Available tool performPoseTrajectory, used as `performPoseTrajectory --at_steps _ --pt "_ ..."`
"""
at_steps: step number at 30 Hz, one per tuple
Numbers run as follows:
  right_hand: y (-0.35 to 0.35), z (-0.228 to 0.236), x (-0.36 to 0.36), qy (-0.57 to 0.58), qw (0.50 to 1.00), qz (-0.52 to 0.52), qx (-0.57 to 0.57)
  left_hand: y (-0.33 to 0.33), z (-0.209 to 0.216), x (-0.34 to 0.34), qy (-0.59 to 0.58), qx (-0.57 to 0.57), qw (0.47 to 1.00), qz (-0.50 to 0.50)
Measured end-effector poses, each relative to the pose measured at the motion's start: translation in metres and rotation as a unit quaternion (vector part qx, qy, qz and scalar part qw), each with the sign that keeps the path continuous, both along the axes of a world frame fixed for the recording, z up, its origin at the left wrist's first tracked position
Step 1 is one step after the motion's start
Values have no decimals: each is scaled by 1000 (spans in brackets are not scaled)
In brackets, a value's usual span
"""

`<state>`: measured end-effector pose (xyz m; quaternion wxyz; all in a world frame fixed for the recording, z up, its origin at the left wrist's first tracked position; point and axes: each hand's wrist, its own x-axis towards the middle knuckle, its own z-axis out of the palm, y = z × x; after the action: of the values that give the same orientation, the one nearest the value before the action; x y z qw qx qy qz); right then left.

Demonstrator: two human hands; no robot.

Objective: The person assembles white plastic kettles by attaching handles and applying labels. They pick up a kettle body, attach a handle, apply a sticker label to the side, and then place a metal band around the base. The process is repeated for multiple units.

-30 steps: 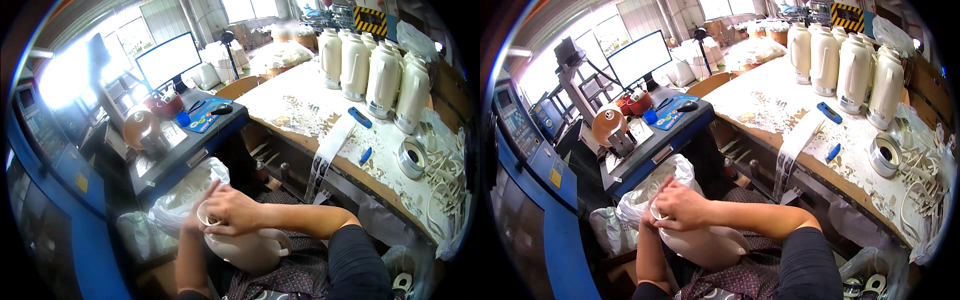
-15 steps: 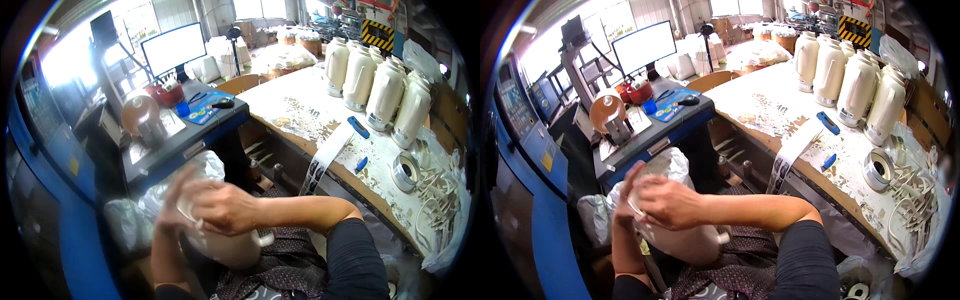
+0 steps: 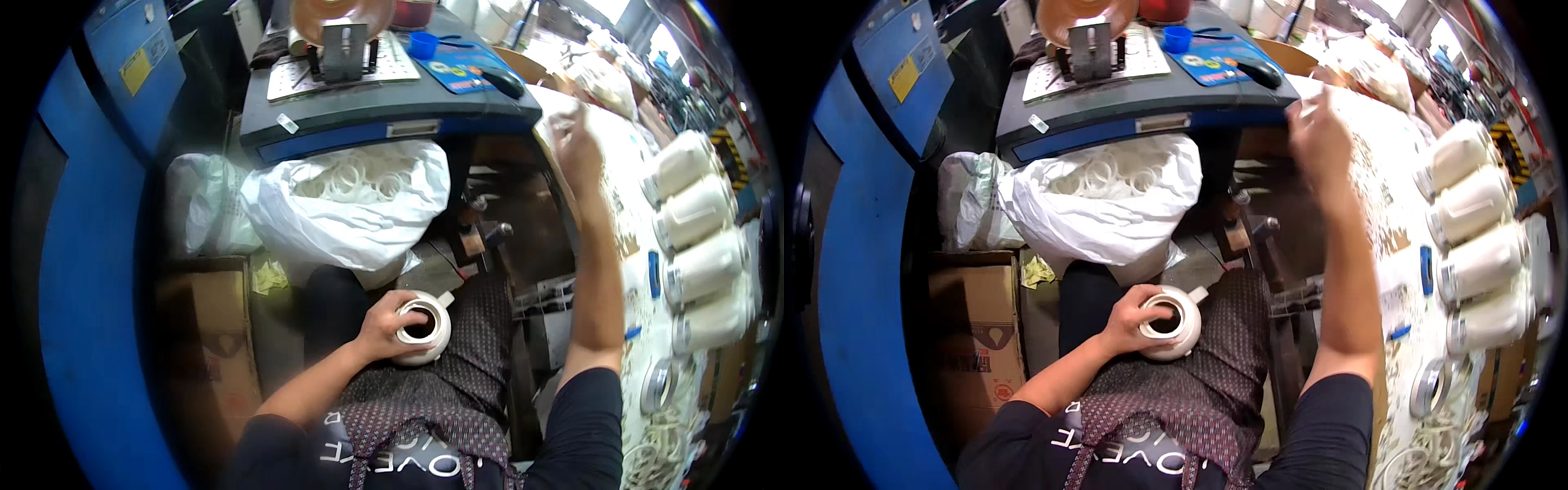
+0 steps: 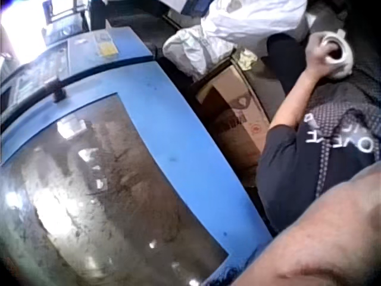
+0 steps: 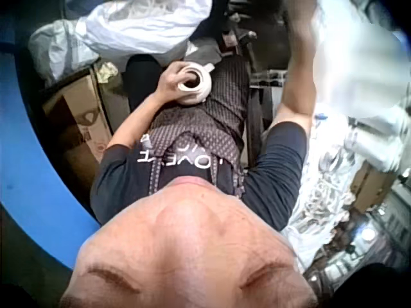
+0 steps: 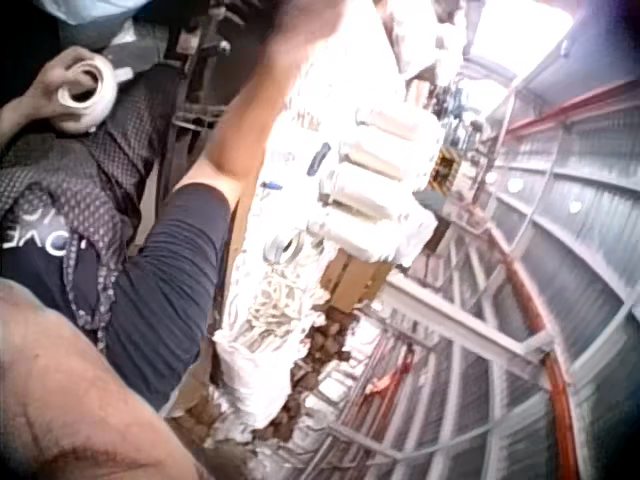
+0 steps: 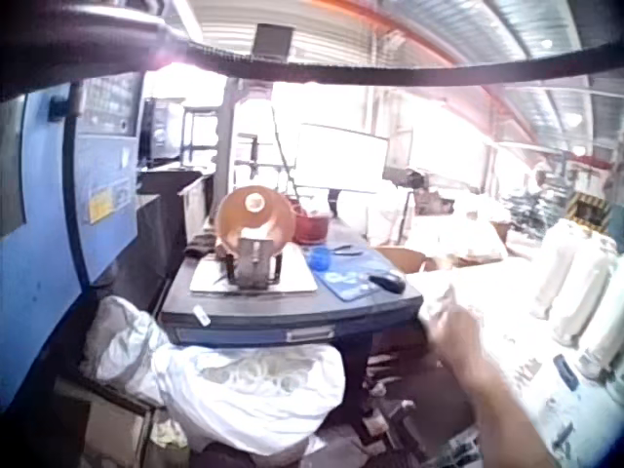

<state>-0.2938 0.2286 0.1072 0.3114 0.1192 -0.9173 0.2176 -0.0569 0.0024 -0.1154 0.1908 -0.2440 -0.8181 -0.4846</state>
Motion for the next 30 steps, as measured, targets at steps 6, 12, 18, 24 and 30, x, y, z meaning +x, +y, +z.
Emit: performPoseTrajectory --at_steps 6,12,18,24,30 --pt "-177 -172 10 -35 939 304 155 -13 -22 -1 -52 -40 997 39" --pt "-190 -201 -15 -234 941 244 29 -27 -31 -2 -126 -13 992 0" --pt "-76 -150 72 -396 746 277 -458 -33 -38 2 -73 18 994 -80" --pt "45 -218 197 -423 891 63 -152 -33 -15 9 6 34 999 -13" --pt "64 -207 233 -136 948 225 180 -13 91 9 79 3 996 -39"
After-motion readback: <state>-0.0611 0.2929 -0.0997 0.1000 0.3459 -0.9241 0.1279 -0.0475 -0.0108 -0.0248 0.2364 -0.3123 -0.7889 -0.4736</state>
